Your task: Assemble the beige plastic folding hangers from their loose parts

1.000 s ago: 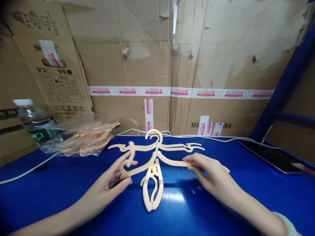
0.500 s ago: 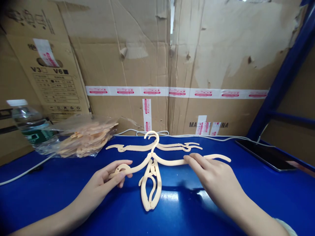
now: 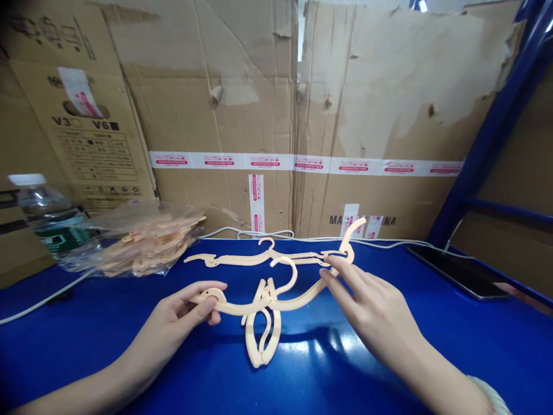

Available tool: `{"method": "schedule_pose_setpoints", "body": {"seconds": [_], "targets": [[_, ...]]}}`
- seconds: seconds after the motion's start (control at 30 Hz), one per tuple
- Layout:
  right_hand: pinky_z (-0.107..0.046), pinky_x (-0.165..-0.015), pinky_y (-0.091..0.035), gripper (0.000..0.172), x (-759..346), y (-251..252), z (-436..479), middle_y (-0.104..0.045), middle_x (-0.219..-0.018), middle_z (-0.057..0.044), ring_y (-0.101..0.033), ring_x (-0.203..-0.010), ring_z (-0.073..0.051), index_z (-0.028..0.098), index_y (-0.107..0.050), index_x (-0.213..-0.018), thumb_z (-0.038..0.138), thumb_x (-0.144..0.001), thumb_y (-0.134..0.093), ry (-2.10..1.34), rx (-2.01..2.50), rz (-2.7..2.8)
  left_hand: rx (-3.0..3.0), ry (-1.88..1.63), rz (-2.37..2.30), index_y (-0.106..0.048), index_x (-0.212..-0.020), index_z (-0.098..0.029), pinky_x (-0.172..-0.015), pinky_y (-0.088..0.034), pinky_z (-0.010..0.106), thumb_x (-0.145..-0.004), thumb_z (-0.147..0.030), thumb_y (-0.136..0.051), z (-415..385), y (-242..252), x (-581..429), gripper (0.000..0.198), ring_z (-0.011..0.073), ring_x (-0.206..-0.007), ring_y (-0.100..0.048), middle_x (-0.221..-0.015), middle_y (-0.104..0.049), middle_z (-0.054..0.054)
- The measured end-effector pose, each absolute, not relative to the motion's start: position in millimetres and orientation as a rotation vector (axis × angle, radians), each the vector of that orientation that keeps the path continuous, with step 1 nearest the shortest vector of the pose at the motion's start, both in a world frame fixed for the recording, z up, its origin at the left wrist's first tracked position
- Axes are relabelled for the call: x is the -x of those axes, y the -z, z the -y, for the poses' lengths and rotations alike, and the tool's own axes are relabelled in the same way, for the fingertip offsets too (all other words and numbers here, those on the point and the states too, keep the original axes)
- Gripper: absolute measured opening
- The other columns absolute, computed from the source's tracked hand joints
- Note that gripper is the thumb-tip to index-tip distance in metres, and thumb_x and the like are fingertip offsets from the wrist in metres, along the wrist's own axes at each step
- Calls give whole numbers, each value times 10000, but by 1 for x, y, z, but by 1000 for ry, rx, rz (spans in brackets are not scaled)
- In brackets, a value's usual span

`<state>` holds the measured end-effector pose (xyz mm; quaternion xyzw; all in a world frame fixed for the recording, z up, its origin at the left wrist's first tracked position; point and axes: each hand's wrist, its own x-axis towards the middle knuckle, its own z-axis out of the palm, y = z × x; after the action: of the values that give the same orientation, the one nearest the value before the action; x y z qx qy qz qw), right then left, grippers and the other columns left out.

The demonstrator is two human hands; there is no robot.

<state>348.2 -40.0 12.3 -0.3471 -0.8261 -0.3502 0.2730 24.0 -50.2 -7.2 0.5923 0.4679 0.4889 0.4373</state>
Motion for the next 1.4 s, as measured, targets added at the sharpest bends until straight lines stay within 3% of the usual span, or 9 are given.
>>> {"method": "schedule_pose_setpoints", "body": {"seconds": [0.2,0.4,0.5,0.7,0.87,1.0,1.17,1.27,1.4], "targets": [[-396,-705,-592,301,-343,-11,42,-592,-1271,-188,-663,-1017,-319,175,-649,-1087,129,-987,-369,793,974,2223,-1221,-1378,-1109,-681,-1026,-187,-759,-515,250,-754,-447,-753,49,8,-24,383,133,-707,-630,-789,-663,-9],[-335,-816,-593,252,-337,-6,37,-672,-1139,-85,-673,-987,-237,246,-581,-1200,301,-958,-538,111,955,2019,-1098,-1394,-1051,-673,-1035,-167,-750,-519,220,-659,-400,-839,53,2,-28,473,116,-708,-632,-785,-663,-18],[-317,-755,-610,273,-340,-10,31,-716,-1060,-68,-702,-891,-232,241,-644,-1127,401,-907,-617,-249,999,1890,-1065,-1405,-1060,-626,-1112,-172,-712,-520,204,-645,-363,-856,54,-2,-29,555,108,-701,-631,-818,-677,-12],[-330,-830,-571,279,-333,-15,31,-720,-1029,-77,-677,-947,-248,213,-707,-984,442,-824,-719,-793,982,1736,-1077,-1311,-1104,-547,-1198,-193,-673,-537,197,-688,-367,-833,57,-3,-30,610,160,-864,-653,-934,-727,50],[-242,-604,-527,442,-307,-1,41,-678,-899,-40,-628,-729,-153,235,-502,-1179,379,-834,-739,-1203,827,1595,-1165,-1229,-1074,-627,-1059,-167,-689,-553,207,-692,-386,-824,61,0,-35,471,158,-803,-677,-922,-739,59],[-216,-590,-482,343,-295,5,45,-652,-806,16,-558,-616,-97,257,-414,-1042,371,-884,-696,-1402,715,1519,-1237,-1211,-1093,-665,-978,-163,-653,-546,198,-691,-394,-814,64,-1,-39,398,152,-762,-669,-871,-728,44],[-242,-701,-488,229,-293,0,56,-638,-862,-15,-586,-775,-135,198,-576,-873,386,-866,-707,-1463,745,1758,-1322,-1233,-1065,-681,-953,-187,-636,-511,179,-727,-341,-788,65,2,-42,293,108,-695,-629,-889,-686,7],[-301,-810,-499,233,-294,-3,65,-659,-1069,-54,-610,-910,-184,230,-665,-1056,394,-889,-671,-1444,798,1898,-1357,-1227,-1031,-673,-944,-187,-622,-488,167,-743,-323,-777,66,6,-43,264,89,-661,-611,-839,-649,-12],[-348,-942,-476,310,-297,-3,69,-603,-1273,-39,-583,-1090,-222,322,-650,-1198,373,-893,-673,-1332,800,1978,-1368,-1276,-960,-630,-978,-206,-634,-506,168,-757,-287,-767,66,7,-43,272,90,-671,-629,-806,-605,-39]]}}
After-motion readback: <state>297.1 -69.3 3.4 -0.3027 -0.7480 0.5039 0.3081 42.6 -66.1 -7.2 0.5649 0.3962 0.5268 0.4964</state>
